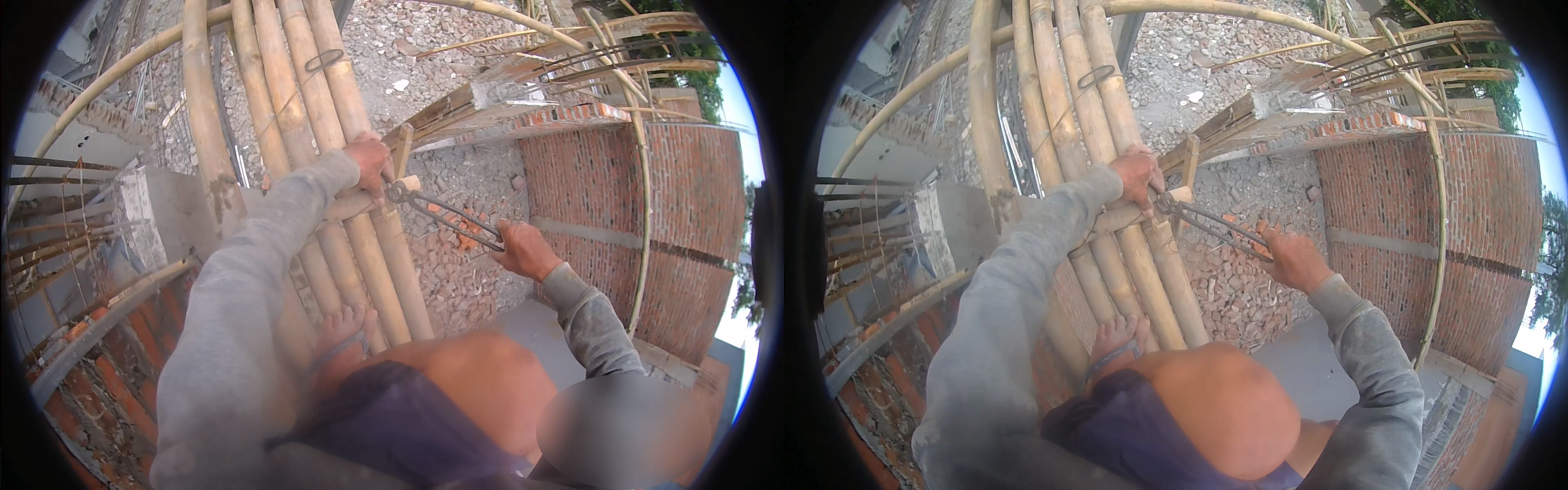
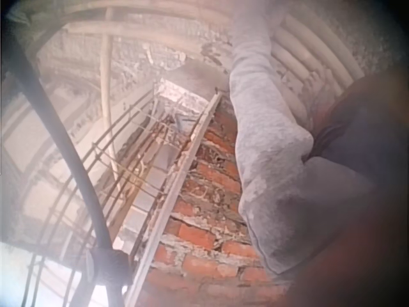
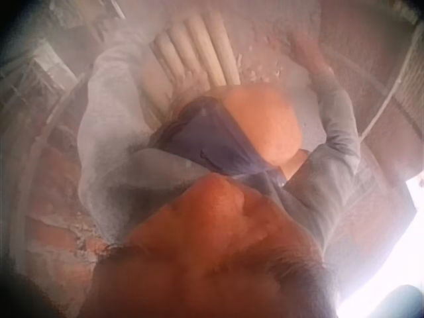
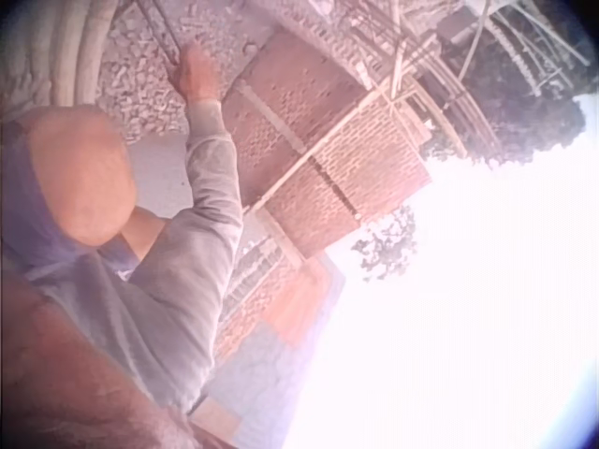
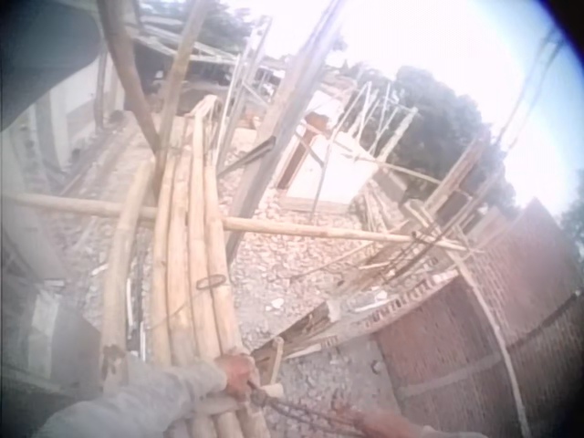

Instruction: The person secures bamboo poles together using wire and a metal rod, then adds a bamboo crosspiece to the structure. The person works on a partially built brick building with existing bamboo scaffolding.

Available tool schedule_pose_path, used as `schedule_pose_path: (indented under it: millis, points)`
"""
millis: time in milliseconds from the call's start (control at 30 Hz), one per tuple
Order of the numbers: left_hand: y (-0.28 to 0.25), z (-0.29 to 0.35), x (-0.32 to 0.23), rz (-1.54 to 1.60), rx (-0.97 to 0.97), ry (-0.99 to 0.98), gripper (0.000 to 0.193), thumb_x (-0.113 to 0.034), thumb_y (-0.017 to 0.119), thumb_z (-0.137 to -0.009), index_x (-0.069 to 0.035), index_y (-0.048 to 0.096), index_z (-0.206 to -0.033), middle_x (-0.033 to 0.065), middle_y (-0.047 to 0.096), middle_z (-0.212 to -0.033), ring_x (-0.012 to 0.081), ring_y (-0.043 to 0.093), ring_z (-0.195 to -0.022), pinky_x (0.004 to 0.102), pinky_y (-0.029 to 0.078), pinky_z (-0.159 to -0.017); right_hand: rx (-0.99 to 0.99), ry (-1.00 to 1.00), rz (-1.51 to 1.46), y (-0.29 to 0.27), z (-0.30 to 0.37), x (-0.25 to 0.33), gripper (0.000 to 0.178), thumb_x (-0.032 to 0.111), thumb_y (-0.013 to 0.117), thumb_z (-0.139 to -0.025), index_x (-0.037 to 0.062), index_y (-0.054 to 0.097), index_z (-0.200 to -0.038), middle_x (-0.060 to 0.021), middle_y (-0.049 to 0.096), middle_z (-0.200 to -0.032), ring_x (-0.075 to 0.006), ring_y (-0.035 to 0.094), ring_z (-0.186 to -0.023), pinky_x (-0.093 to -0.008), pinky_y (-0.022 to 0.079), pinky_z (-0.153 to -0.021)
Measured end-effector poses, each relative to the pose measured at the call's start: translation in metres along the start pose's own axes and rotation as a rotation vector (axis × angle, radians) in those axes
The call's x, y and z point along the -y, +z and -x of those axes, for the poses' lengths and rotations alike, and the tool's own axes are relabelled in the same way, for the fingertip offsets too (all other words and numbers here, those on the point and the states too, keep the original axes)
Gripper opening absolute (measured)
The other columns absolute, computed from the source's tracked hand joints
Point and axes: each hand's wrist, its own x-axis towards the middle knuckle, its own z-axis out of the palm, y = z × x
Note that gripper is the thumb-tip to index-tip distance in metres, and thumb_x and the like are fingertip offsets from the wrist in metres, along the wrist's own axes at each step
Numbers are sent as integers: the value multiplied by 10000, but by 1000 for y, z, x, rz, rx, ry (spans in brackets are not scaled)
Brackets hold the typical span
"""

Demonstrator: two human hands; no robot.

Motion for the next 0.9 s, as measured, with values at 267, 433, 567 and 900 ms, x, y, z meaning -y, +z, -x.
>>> schedule_pose_path:
  millis: [267,433,567,900]
  points:
    - [0,4,-5,2,-28,-68,694,-445,1013,-544,-124,883,-1145,11,828,-1212,213,623,-1321,416,234,-1260,176,-10,-14,-30,-6,4,446,74,764,-789,-78,566,-1159,-292,704,-849,-477,732,-851,-580,576,-770]
    - [1,-1,0,-6,-6,-32,704,-497,1019,-527,-172,895,-1140,1,842,-1153,247,605,-1341,374,310,-1206,627,477,-635,-73,-6,37,316,186,741,-833,-41,645,-1031,-258,691,-860,-361,741,-830,-483,569,-722]
    - [1,4,-2,-6,-56,-55,696,-493,1022,-524,-165,896,-1125,9,838,-1166,252,616,-1323,360,329,-1188,-22,-2,294,-83,-3,61,260,212,691,-937,-13,685,-1067,-203,712,-852,-342,737,-799,-438,563,-717]
    - [-3,3,-5,-18,-5,-47,692,-470,1022,-541,-179,890,-1155,16,816,-1218,294,534,-1375,392,268,-1232,13,63,70,-52,0,42,542,435,714,-1041,0,673,-720,-275,653,-690,-487,687,-741,-561,546,-681]
